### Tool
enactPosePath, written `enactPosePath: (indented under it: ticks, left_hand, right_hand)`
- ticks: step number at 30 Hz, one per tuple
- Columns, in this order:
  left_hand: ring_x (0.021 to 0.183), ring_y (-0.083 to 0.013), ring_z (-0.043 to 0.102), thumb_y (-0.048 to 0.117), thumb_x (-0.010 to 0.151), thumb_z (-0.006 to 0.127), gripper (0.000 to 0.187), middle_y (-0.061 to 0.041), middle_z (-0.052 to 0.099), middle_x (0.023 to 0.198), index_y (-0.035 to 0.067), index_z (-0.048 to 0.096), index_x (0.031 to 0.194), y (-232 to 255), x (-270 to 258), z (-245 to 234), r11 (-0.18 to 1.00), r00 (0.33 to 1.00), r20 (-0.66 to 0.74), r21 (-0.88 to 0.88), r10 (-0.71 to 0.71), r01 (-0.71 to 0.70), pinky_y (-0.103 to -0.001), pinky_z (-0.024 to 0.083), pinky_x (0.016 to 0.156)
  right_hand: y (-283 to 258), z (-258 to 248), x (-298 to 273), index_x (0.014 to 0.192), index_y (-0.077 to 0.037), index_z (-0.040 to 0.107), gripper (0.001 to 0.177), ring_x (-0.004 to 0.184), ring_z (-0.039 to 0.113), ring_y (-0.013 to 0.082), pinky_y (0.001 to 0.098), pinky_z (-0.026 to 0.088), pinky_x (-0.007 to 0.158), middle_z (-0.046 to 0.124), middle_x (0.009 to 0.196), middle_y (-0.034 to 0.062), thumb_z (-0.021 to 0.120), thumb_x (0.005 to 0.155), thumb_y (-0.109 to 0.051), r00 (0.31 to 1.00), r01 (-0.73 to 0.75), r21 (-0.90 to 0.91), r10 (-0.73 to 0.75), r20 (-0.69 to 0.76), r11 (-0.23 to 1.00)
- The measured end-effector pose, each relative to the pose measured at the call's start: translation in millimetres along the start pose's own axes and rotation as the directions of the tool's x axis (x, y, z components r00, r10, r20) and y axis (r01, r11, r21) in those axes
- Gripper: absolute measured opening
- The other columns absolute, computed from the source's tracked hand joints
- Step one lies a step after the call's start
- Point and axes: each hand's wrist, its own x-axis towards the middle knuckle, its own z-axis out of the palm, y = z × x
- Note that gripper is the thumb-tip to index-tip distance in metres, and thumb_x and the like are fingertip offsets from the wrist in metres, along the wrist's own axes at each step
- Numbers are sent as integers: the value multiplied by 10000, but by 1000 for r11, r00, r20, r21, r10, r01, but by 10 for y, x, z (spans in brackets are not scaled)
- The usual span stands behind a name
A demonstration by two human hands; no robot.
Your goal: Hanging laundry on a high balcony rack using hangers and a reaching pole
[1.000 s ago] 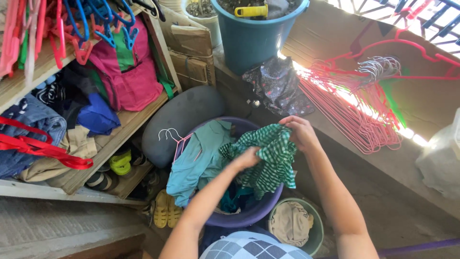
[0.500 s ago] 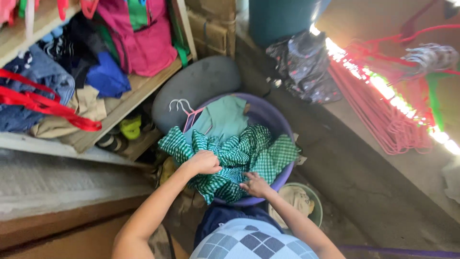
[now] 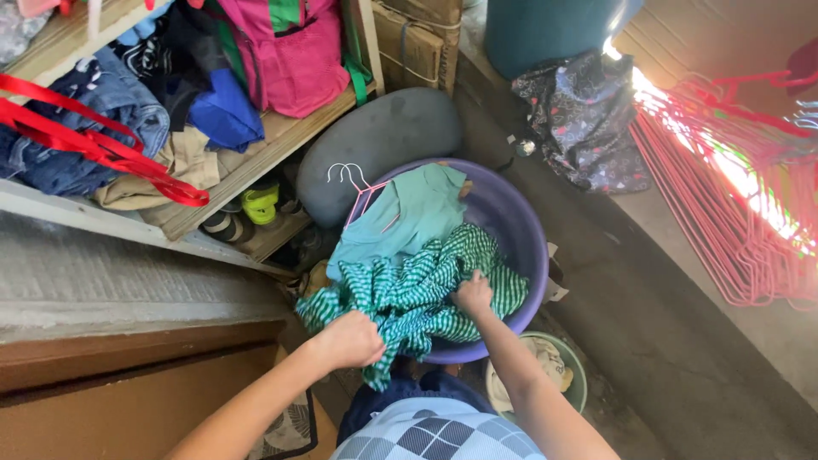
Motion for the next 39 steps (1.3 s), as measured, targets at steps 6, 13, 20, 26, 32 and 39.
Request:
enactPosePath:
  ticks: [6,13,20,26,32,39]
  left_hand:
    - [468,-267,663,375,797,603,339,-52,604,449,266,580,477,-119,-415,-110,996,999,-50,86,-10,14,-416,539,478]
    - [596,-294,712,433,843,535,417,-92,694,565,149,728,605,-582,-488,-64,878,890,-12,162,-455,451,-450,553,581]
    - [967,-330,631,442,478,968,912,-142,659,1005,81,576,1218,-993,-159,-151,560,608,-81,308,-790,769,-449,540,813]
    - [1090,-380,561,364,305,1028,1129,-169,550,1144,88,515,1273,-724,98,-329,562,596,-164,210,-786,800,-461,501,954]
    - [830,-336,624,192,791,749,118,-136,612,874,89,691,800,-552,336,1361,620,616,-401,137,-678,772,-421,525,674]
    - [1132,-316,495,253,916,618,166,-137,559,1163,91,652,931,-357,317,1636,729,733,-53,78,-678,680,-397,446,942]
  right_hand:
    - [541,-815,94,1243,-8,718,371,1350,506,368,414,542,1042,363,1624,124,567,921,-113,953,87,82,-59,-299,993]
    - [940,-1736,-309,1380,-36,568,761,1307,553,497,494,557,1060,159,1689,184,601,650,174,761,538,169,-389,-519,826]
    - [982,-2209,-1110,1323,44,500,725,1317,527,459,526,525,1068,220,1575,260,796,662,12,442,548,221,-56,-895,807]
    - [914,-1963,-1713,1313,22,571,812,1427,430,508,614,582,981,-18,1702,247,931,609,-161,645,172,274,102,-758,946]
    - [1158,-617,-1233,1412,-246,543,908,1504,314,466,669,547,935,-43,1736,186,961,610,-323,844,-87,180,169,-509,980]
    - [1108,-344,-1207,1489,-339,468,910,1511,321,410,654,545,920,-12,1742,141,919,699,-355,922,-183,142,221,-319,973]
